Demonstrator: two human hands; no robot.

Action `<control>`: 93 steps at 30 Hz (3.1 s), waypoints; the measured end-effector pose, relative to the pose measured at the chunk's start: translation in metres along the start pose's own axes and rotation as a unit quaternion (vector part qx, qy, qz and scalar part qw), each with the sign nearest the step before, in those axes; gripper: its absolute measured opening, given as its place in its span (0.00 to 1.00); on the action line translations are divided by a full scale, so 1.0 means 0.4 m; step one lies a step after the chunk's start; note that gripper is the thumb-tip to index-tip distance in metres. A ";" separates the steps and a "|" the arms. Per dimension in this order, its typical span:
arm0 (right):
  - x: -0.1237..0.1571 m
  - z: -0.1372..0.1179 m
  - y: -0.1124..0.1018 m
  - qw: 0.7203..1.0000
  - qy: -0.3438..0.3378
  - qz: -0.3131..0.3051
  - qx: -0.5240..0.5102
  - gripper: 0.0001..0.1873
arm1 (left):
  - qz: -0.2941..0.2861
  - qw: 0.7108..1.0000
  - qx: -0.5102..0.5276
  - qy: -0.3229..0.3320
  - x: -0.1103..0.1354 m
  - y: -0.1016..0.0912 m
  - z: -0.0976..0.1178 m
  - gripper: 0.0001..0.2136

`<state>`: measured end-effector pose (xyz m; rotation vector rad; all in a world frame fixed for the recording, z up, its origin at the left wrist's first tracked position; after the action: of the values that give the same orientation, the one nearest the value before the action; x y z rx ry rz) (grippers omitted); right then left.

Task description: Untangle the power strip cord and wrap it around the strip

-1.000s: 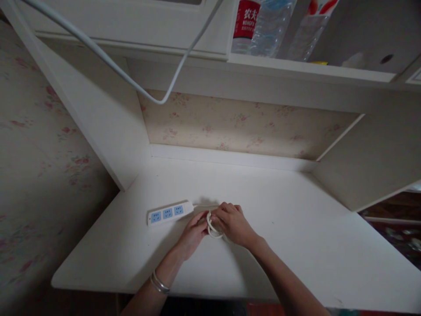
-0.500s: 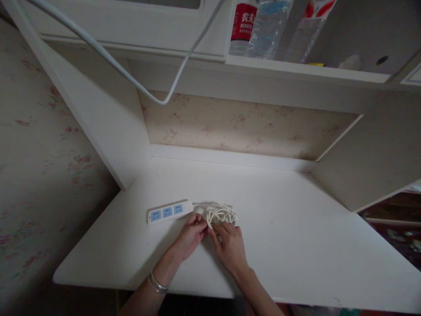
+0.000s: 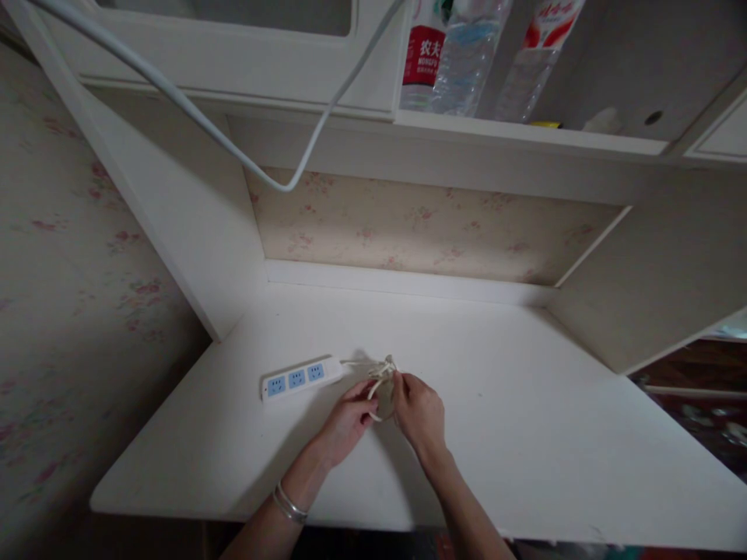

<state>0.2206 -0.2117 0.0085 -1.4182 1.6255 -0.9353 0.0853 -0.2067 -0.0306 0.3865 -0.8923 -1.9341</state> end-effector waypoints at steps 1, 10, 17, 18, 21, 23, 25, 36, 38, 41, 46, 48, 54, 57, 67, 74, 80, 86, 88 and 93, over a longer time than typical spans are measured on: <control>-0.004 0.005 -0.001 1.000 0.013 -0.001 -0.001 0.24 | -0.006 1.000 -0.012 -0.007 -0.001 -0.004 0.002 0.13; -0.038 0.053 -0.002 0.984 0.071 -0.039 -0.160 0.26 | -0.048 0.997 -0.050 0.017 0.014 -0.034 -0.006 0.10; -0.086 0.103 0.026 0.940 0.105 -0.036 -0.323 0.25 | -0.056 0.995 -0.080 0.038 0.033 -0.001 -0.032 0.12; -0.094 0.108 0.027 0.928 0.111 -0.031 -0.353 0.24 | -0.060 0.993 -0.087 0.043 0.037 0.003 -0.028 0.12; -0.117 0.106 0.024 0.891 0.105 -0.043 -0.439 0.23 | -0.058 0.990 -0.106 0.066 0.047 0.018 -0.003 0.12; -0.124 0.087 0.022 0.876 0.061 -0.088 -0.471 0.24 | -0.048 0.988 -0.125 0.083 0.049 0.030 0.021 0.11; -0.118 0.062 0.021 0.861 0.013 -0.143 -0.489 0.23 | -0.046 0.983 -0.151 0.096 0.047 0.044 0.050 0.09; 0.018 0.007 -0.037 0.922 -0.200 -0.094 -0.318 0.15 | -0.081 0.895 -0.422 0.121 -0.034 0.147 0.176 0.09; 0.002 0.022 -0.043 0.932 -0.155 -0.070 -0.319 0.16 | -0.070 0.865 -0.479 0.134 -0.071 0.162 0.180 0.08; -0.035 0.061 -0.047 0.918 -0.081 -0.040 -0.386 0.19 | -0.066 0.821 -0.548 0.146 -0.117 0.164 0.176 0.09; -0.072 0.146 -0.025 0.816 0.021 0.020 -0.577 0.22 | -0.147 0.786 -0.594 0.091 -0.135 0.105 0.134 0.10; -0.077 0.176 -0.008 0.773 0.043 0.039 -0.632 0.22 | -0.173 0.786 -0.590 0.060 -0.130 0.078 0.113 0.11; -0.086 0.226 0.010 0.704 0.083 0.058 -0.703 0.23 | -0.138 0.827 -0.543 0.031 -0.095 0.046 0.064 0.13; -0.084 0.248 -0.003 0.705 0.095 0.071 -0.699 0.30 | -0.102 0.840 -0.532 0.033 -0.069 0.043 0.047 0.15; -0.012 0.324 0.042 0.715 0.155 0.058 -0.679 0.20 | 0.061 0.932 -0.356 0.005 -0.044 0.007 -0.021 0.17; 0.013 0.318 0.032 0.731 0.120 0.035 -0.671 0.18 | 0.033 0.981 -0.185 -0.051 -0.017 -0.004 -0.016 0.17; 0.019 0.290 0.006 0.724 0.095 0.012 -0.684 0.18 | 0.034 0.986 -0.150 -0.064 -0.015 0.005 -0.005 0.15; 0.019 0.243 -0.011 0.690 0.087 -0.021 -0.718 0.17 | 0.064 0.992 -0.084 -0.071 -0.025 0.006 -0.012 0.11; 0.021 0.223 -0.015 0.673 0.082 -0.030 -0.735 0.17 | 0.066 0.994 -0.060 -0.070 -0.024 0.005 -0.015 0.09; 0.020 0.166 -0.030 0.624 0.068 -0.044 -0.778 0.17 | 0.037 0.995 -0.027 -0.089 -0.014 0.008 -0.017 0.10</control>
<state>0.2847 -0.2235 -0.0103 -2.4508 2.5847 0.8025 0.0942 -0.2057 -0.0335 0.1483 -0.9529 -1.9415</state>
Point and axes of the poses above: each hand's wrist, its own x-axis away from the middle knuckle, its own y-axis out of the palm, z = x × y, the point moved 1 cm from there along -x, towards the middle knuckle, and after that the axes turned 11 degrees about -z, right-handed, at the moved point
